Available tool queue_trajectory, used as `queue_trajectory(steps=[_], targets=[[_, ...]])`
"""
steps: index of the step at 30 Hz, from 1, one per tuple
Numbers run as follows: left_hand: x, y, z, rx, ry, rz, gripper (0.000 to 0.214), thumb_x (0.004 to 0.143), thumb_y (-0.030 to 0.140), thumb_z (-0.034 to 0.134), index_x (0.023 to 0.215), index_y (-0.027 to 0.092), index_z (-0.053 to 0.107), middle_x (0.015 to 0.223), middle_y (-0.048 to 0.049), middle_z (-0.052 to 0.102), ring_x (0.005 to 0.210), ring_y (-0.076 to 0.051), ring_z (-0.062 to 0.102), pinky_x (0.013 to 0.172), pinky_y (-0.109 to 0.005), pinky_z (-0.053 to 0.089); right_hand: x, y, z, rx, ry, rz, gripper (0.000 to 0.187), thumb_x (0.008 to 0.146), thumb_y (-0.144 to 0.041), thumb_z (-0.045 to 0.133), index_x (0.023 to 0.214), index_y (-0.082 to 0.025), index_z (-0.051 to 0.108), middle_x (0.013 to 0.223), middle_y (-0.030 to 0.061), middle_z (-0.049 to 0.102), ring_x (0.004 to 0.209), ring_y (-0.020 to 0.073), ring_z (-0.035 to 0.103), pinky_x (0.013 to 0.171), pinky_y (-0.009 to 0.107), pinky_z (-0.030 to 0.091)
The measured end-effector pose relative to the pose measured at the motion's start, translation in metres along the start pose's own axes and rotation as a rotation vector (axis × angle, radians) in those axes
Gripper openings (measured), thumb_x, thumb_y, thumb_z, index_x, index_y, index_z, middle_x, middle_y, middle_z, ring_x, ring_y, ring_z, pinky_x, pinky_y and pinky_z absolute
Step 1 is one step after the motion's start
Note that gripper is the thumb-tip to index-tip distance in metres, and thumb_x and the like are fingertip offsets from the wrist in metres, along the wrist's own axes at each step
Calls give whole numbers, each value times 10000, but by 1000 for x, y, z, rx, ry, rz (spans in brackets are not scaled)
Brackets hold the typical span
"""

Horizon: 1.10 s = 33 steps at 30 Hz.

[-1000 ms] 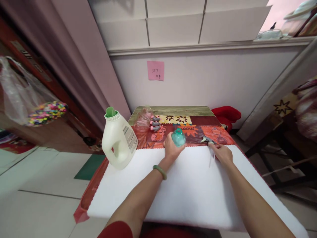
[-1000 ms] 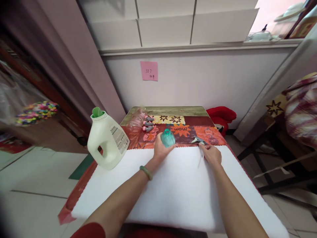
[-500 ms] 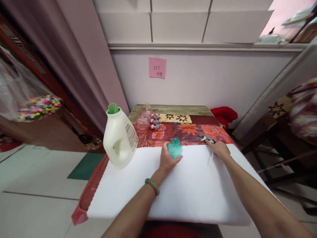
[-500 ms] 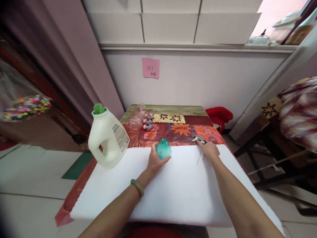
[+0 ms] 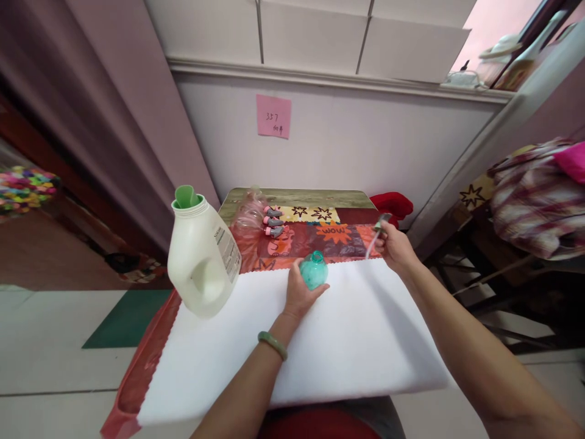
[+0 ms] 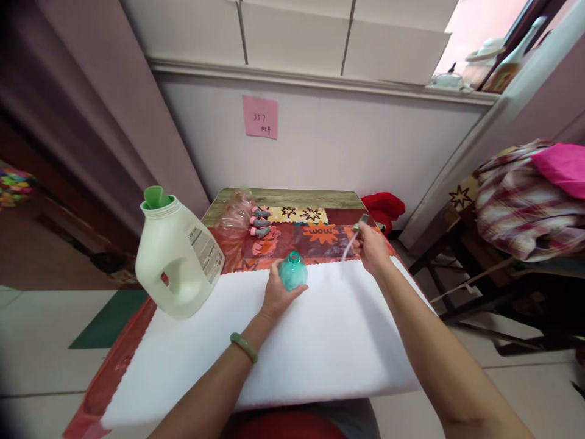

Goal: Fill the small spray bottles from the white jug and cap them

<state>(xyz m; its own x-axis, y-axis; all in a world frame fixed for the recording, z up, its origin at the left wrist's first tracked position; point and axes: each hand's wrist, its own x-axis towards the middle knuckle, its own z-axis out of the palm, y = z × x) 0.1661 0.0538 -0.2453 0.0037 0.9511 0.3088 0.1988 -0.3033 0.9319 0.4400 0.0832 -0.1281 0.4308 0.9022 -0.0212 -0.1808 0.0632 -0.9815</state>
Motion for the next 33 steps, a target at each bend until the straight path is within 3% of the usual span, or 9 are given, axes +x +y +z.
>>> queue_trajectory(steps=[3,6,11,17,25,29,33], targets=[[0,-1,0,11,-14,-8,981,480,366,1023,1293,259,483,1308,-130,609,1235,-375,595,1084,-569,436,-17,-31,36,115,-38,-116,326,778,-470,819,918,-198,706,745,6,707,549,94,563,459,190,438],[-1,-3,-1,19,-22,-18,994,477,290,1020,1301,267,465,1329,-130,600,1247,-375,596,1087,-570,441,-41,-54,67,151,-80,-276,338,810,-492,818,968,-210,722,769,-4,723,575,96,601,508,199,492],[-2,-5,-2,21,-46,-19,997,502,227,999,1321,265,433,1355,-135,587,1269,-373,590,1108,-578,433,-71,-63,98,178,-124,-437,320,865,-497,785,1047,-248,700,793,-21,732,592,111,645,553,230,538],[-3,-2,-5,-5,-69,-23,988,507,191,980,1321,264,426,1377,-131,578,1304,-376,572,1130,-572,415,-82,-41,107,136,-133,-400,320,893,-496,747,1091,-253,686,805,-14,721,634,132,667,595,265,565],[-2,6,-7,-94,-49,-70,922,486,185,955,1270,267,476,1309,-111,599,1286,-383,576,1124,-588,398,-96,-7,106,-85,-221,-394,397,907,-546,721,1175,-258,674,877,1,723,673,159,642,675,324,570],[-2,15,-14,-171,-39,-97,815,506,281,962,1199,266,534,1182,-92,636,1180,-390,615,1068,-628,420,-98,8,108,-149,-227,-365,348,882,-553,747,1037,-247,687,921,16,730,841,208,680,825,353,557],[-3,27,-21,-323,-74,-95,792,521,314,965,1210,303,575,1196,-63,667,1145,-351,633,1054,-579,458,-98,12,108,-130,-180,-324,340,875,-562,742,974,-241,689,926,12,722,875,209,647,844,345,523]])
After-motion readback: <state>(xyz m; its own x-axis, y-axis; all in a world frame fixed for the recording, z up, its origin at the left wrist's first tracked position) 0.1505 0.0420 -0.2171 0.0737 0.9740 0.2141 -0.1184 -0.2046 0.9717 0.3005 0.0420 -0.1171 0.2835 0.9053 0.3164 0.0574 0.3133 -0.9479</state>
